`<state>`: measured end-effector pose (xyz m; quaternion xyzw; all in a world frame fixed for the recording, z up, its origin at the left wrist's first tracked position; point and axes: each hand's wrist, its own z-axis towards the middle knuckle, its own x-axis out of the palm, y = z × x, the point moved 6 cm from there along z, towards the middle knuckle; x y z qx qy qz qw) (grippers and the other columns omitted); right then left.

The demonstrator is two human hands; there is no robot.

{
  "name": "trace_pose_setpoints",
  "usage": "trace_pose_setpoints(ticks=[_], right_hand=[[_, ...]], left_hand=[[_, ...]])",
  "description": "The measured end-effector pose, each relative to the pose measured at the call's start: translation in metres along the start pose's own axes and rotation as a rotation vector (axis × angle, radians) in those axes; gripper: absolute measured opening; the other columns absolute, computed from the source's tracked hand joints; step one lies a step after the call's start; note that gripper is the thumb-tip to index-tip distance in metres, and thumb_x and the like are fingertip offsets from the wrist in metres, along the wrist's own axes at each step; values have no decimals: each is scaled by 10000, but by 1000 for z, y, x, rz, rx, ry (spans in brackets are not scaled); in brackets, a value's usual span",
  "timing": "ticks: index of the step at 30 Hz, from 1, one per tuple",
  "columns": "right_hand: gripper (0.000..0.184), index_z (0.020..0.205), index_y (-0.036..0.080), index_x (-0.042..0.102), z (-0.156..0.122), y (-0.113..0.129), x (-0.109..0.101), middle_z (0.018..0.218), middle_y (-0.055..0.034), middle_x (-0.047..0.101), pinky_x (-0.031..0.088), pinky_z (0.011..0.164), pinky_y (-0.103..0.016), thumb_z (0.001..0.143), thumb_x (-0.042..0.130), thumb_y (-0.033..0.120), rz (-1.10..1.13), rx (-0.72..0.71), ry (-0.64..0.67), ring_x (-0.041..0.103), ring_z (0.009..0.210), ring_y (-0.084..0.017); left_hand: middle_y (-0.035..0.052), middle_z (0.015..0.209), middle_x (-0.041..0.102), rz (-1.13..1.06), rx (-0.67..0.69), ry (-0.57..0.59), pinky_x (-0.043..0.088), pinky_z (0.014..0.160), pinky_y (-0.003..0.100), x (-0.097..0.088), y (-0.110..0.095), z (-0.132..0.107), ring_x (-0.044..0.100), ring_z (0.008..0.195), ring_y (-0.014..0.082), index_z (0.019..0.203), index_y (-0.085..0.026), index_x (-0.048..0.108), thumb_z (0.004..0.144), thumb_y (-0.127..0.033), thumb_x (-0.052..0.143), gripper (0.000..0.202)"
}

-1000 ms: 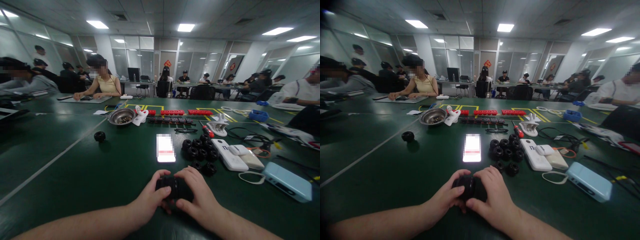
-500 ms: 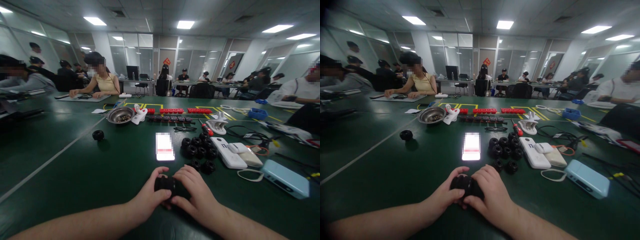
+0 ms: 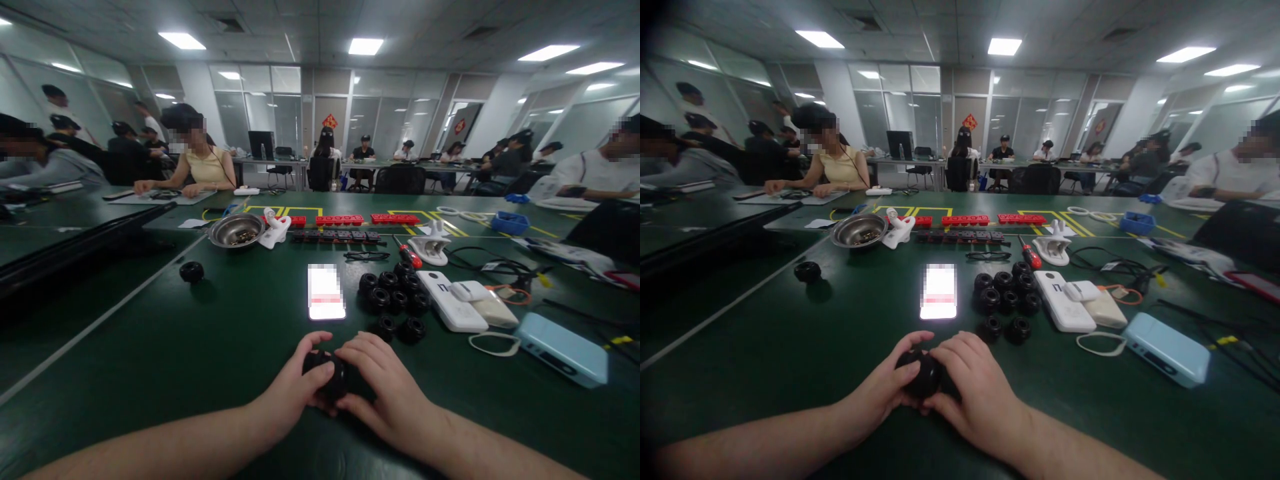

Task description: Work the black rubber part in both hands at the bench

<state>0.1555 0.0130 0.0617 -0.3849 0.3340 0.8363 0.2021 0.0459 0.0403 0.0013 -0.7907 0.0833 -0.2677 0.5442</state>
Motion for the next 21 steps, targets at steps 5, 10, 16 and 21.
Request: trace_pose_setpoints(ticks=[5,10,16,21], right_hand=[[444,1094,145,468,0,0,0,1008,-102,572,355,892,-468,737,594,376,-19,4,6,505,939,-248],[385,959,142,553,1,-9,4,868,-82,597,425,784,-447,709,603,430,26,158,53,523,836,-246],[336,1065,151,497,2,2,2,980,-93,570,399,854,-414,756,566,260,-2,18,39,498,924,-226],[452,1034,147,518,3,-2,1,948,-95,576,423,795,-423,720,572,468,39,92,53,515,871,-240]], left_hand=[[-2,664,534,75,-61,1,399,366,206,0,6,4,518,398,90,1013,-174,326,694,-514,488,493],[14,864,484,3,23,-6,472,500,238,0,1,1,580,616,120,1036,-208,332,619,-367,625,533],[13,733,512,58,-86,-10,432,432,254,2,2,2,552,465,117,1041,-179,306,654,-506,539,558],[7,797,492,33,7,7,428,444,228,1,1,1,547,544,113,1002,-195,365,636,-450,583,497]])
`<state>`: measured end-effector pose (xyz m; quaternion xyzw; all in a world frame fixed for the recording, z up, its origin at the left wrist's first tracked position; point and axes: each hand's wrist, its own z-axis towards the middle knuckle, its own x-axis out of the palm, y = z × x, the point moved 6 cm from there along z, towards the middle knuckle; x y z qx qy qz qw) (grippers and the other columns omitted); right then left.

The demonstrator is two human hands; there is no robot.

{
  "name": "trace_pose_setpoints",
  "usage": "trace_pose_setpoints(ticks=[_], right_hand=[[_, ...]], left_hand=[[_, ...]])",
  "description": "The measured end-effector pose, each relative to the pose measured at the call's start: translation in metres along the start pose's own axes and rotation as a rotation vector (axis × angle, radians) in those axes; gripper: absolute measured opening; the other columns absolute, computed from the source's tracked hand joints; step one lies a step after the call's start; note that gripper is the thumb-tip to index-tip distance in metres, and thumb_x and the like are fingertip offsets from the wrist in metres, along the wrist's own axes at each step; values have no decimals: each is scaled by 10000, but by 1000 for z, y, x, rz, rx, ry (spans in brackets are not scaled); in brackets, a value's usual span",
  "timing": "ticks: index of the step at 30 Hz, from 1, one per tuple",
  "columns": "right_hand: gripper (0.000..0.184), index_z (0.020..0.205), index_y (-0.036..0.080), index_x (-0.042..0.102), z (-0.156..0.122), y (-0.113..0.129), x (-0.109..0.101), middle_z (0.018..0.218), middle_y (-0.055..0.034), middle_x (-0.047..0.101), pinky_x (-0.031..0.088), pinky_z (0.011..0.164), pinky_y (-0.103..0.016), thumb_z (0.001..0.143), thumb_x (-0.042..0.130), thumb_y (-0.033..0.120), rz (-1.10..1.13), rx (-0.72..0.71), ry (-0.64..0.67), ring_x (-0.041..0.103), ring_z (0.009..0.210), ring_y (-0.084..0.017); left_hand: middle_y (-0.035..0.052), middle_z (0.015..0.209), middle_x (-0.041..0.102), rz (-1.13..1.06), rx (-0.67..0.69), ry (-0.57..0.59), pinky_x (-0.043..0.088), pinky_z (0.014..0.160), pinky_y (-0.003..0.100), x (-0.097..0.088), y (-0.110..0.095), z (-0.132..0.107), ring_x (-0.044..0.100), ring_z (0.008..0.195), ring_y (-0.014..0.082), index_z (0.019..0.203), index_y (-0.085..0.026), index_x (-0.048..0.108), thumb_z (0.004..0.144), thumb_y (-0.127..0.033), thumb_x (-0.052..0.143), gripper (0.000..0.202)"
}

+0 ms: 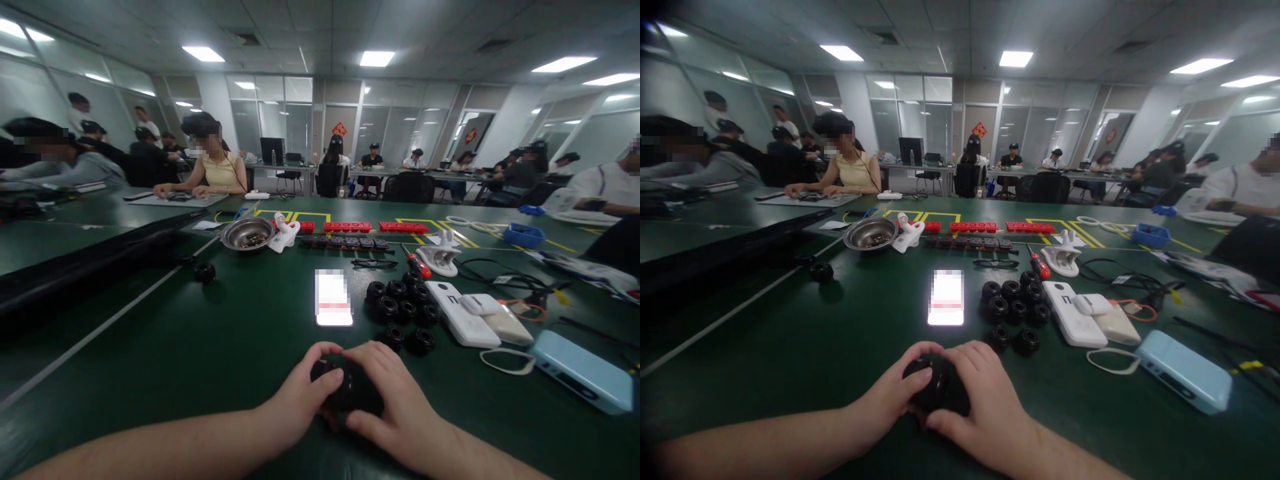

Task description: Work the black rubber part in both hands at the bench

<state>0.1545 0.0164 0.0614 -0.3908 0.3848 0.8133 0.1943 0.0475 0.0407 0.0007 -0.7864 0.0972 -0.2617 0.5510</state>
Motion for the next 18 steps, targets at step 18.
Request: trace_pose_setpoints(ticks=[18], right_hand=[[407,981,141,543,-2,3,0,889,-87,590,394,837,-449,756,539,480,-89,-91,-53,524,848,-228]], left_hand=[[2,803,515,43,13,-23,479,503,242,-5,4,2,596,655,149,1040,-219,377,672,-442,587,478]])
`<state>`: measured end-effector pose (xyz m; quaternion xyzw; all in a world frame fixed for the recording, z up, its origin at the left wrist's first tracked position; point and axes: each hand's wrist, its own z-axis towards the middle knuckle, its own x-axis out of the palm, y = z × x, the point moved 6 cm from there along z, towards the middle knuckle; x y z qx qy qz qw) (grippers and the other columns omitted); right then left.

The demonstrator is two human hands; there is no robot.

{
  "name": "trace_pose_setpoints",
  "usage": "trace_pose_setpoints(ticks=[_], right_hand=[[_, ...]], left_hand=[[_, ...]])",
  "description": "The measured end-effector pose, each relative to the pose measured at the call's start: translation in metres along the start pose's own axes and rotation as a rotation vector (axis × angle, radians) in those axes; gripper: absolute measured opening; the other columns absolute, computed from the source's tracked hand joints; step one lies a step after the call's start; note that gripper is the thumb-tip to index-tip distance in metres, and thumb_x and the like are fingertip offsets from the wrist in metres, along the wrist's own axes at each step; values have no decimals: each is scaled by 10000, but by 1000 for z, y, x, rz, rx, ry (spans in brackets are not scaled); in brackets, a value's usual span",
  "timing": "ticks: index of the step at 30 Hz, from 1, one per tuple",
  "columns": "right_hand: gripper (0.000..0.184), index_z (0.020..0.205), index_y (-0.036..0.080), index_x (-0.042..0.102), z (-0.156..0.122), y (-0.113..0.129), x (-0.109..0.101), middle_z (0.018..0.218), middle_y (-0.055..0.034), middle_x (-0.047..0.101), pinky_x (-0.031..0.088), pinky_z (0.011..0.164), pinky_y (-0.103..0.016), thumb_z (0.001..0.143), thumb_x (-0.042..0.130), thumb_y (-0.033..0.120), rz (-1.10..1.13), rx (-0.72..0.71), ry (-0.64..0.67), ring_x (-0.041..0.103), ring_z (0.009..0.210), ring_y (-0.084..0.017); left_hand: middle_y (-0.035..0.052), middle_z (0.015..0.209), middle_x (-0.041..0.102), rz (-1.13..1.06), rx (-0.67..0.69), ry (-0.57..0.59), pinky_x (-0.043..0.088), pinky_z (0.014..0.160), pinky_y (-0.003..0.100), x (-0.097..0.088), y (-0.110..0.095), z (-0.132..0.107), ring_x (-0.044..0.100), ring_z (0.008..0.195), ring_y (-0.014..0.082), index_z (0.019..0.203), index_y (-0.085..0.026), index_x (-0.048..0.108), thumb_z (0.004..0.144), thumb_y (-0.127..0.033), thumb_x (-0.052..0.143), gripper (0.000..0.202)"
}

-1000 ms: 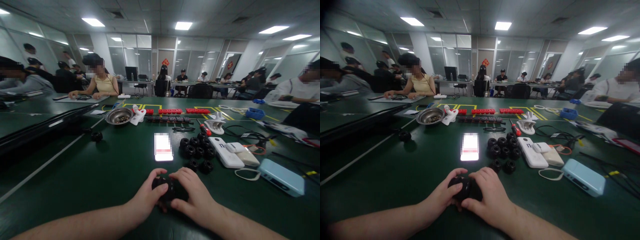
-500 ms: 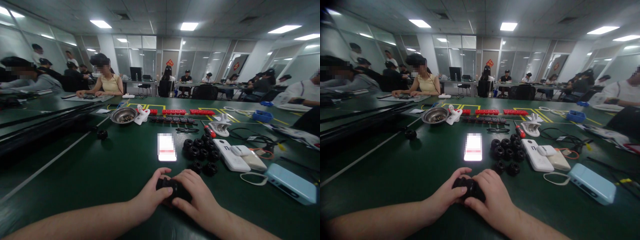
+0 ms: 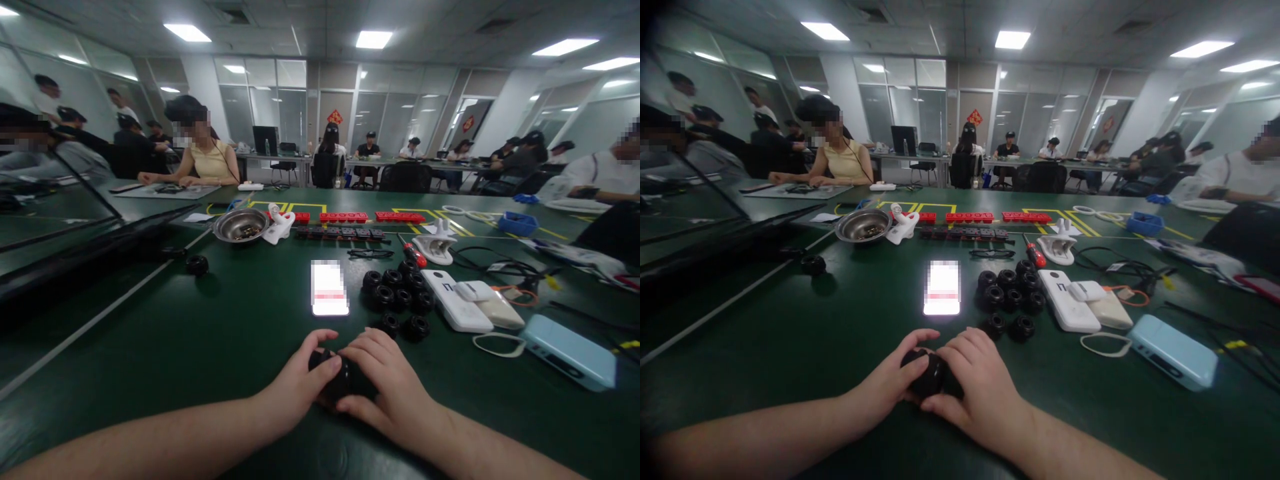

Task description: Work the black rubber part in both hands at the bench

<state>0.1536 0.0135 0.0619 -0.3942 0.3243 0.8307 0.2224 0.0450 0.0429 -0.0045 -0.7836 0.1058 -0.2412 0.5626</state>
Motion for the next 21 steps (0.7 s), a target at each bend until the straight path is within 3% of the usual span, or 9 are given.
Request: trace_pose_setpoints(ticks=[3,5,8,11,13,17,21], right_hand=[[366,1075,139,490,-4,6,-1,965,-92,575,345,900,-458,779,560,343,-46,-93,-14,508,912,-225],[387,1080,150,487,-4,5,-1,975,-92,570,336,901,-476,753,589,329,-71,-64,-18,507,916,-235],[495,1022,136,513,-2,-5,-2,928,-100,576,349,862,-515,655,659,435,-39,91,-26,523,860,-259],[391,947,140,533,-1,-8,-1,866,-83,585,355,854,-505,682,649,404,5,124,-19,527,831,-245],[325,971,140,517,-1,-5,-1,888,-81,578,340,882,-487,726,622,326,7,66,-24,519,857,-230],[356,1043,138,477,-3,0,-2,940,-89,551,304,916,-481,746,605,285,-28,-8,-53,499,901,-224],[406,968,139,524,-3,-11,2,872,-80,564,371,817,-474,719,589,453,36,139,-1,507,821,-237]], left_hand=[[-39,548,514,28,-121,61,410,343,217,6,7,3,530,368,121,990,-194,345,701,-542,484,473],[-55,489,493,19,-130,59,373,303,194,7,8,4,477,303,100,961,-188,337,701,-540,476,460],[-10,719,523,-58,-36,-17,450,399,216,4,0,1,557,456,100,1004,-203,334,667,-453,579,486],[6,882,471,-52,-7,-53,503,539,258,2,-6,-3,600,615,118,1054,-219,334,604,-391,672,589],[5,827,509,-7,-22,-31,495,521,260,3,-6,-3,595,559,111,1065,-206,323,611,-443,652,609],[-47,515,523,6,-67,59,415,377,201,7,1,1,526,389,103,981,-178,321,678,-530,531,510],[-44,651,515,-22,8,7,422,391,194,3,-1,-1,488,401,55,989,-199,329,658,-427,600,485]])
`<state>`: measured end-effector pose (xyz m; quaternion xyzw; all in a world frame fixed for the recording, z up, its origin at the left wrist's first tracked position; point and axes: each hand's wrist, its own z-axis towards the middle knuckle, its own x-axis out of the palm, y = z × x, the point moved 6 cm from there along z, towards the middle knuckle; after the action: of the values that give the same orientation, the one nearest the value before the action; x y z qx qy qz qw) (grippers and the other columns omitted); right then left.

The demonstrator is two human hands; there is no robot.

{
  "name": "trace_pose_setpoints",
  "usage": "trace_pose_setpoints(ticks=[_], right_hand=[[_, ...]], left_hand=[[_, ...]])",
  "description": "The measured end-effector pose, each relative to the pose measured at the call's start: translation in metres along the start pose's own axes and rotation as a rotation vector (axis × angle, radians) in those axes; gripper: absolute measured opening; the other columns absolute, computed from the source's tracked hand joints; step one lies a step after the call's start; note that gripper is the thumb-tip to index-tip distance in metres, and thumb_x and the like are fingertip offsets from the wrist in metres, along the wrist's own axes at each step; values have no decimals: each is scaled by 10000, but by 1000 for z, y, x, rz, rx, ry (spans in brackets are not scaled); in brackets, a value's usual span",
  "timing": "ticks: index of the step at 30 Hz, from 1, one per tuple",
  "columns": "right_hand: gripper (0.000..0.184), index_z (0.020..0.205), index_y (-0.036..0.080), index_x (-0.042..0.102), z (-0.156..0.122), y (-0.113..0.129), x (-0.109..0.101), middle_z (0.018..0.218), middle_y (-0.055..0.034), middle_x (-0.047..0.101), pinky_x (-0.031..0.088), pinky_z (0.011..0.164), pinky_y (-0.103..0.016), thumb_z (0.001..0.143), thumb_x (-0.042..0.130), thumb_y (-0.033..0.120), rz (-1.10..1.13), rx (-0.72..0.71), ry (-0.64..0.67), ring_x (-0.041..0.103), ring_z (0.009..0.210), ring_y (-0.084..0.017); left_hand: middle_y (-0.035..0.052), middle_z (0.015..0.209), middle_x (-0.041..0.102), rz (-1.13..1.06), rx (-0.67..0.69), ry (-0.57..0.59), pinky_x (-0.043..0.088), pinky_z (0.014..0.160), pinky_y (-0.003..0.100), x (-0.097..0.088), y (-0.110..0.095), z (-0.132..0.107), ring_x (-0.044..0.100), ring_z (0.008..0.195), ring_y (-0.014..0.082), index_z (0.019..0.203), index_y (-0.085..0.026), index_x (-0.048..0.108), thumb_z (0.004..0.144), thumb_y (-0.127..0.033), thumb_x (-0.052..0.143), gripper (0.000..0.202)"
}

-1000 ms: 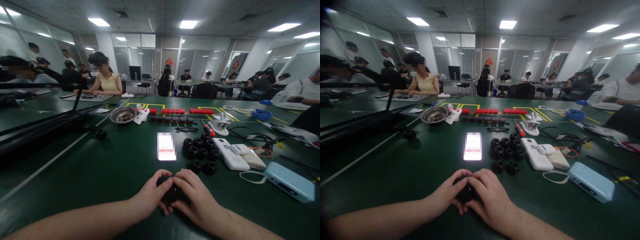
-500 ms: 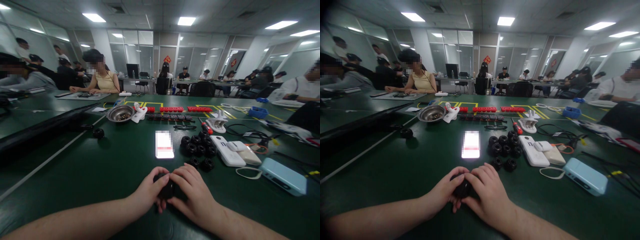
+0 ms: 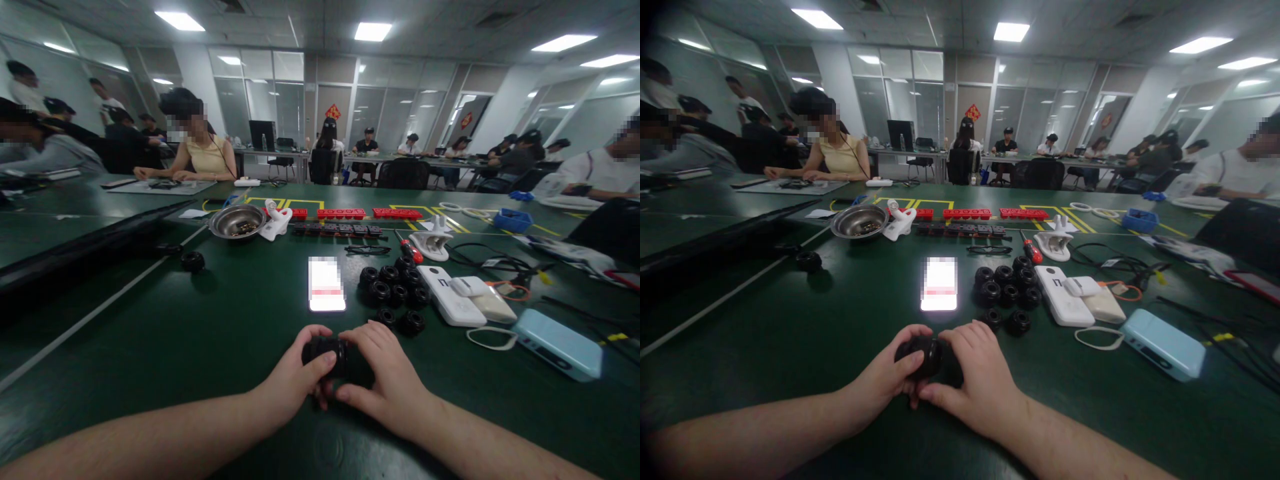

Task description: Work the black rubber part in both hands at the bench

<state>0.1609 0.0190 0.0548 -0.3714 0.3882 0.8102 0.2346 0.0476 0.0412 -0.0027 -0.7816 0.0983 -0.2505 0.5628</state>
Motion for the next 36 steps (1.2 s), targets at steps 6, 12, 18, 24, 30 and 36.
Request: trace_pose_setpoints(ticks=[6,12,18,24,30,36], right_hand=[[335,976,131,532,0,0,2,857,-88,574,375,821,-447,804,494,416,50,-48,20,512,829,-229],[439,1122,162,458,1,6,1,968,-91,559,379,831,-444,751,578,363,22,-66,38,503,890,-237],[292,996,144,520,-1,3,2,895,-85,588,379,849,-456,774,553,331,15,-54,14,527,863,-231],[454,1105,160,457,0,7,1,969,-86,574,282,930,-516,724,610,357,-13,-89,46,520,912,-233],[314,1008,157,516,0,0,1,858,-70,596,306,909,-516,778,539,370,-15,-48,21,541,834,-219],[395,1112,168,449,-1,10,-1,972,-84,583,278,933,-503,767,573,316,-84,-173,-13,521,905,-221]], left_hand=[[19,870,495,-1,-4,-20,489,526,261,1,-6,-4,593,619,129,1068,-216,318,593,-447,652,625],[-12,656,534,0,-61,-9,414,379,213,0,2,-1,518,389,87,998,-186,336,675,-501,532,493],[30,901,470,-63,-43,-30,498,573,298,-2,-3,-2,605,655,151,1097,-218,316,605,-415,653,628],[-10,625,528,13,-119,-15,411,389,229,1,-1,-1,509,379,95,1018,-171,338,689,-487,520,491],[39,974,438,-53,-37,-35,502,638,301,-1,-8,-6,593,739,153,1089,-218,338,572,-316,690,633],[-23,579,507,0,-124,14,397,387,222,4,-2,0,499,383,98,1024,-166,334,672,-516,518,529]])
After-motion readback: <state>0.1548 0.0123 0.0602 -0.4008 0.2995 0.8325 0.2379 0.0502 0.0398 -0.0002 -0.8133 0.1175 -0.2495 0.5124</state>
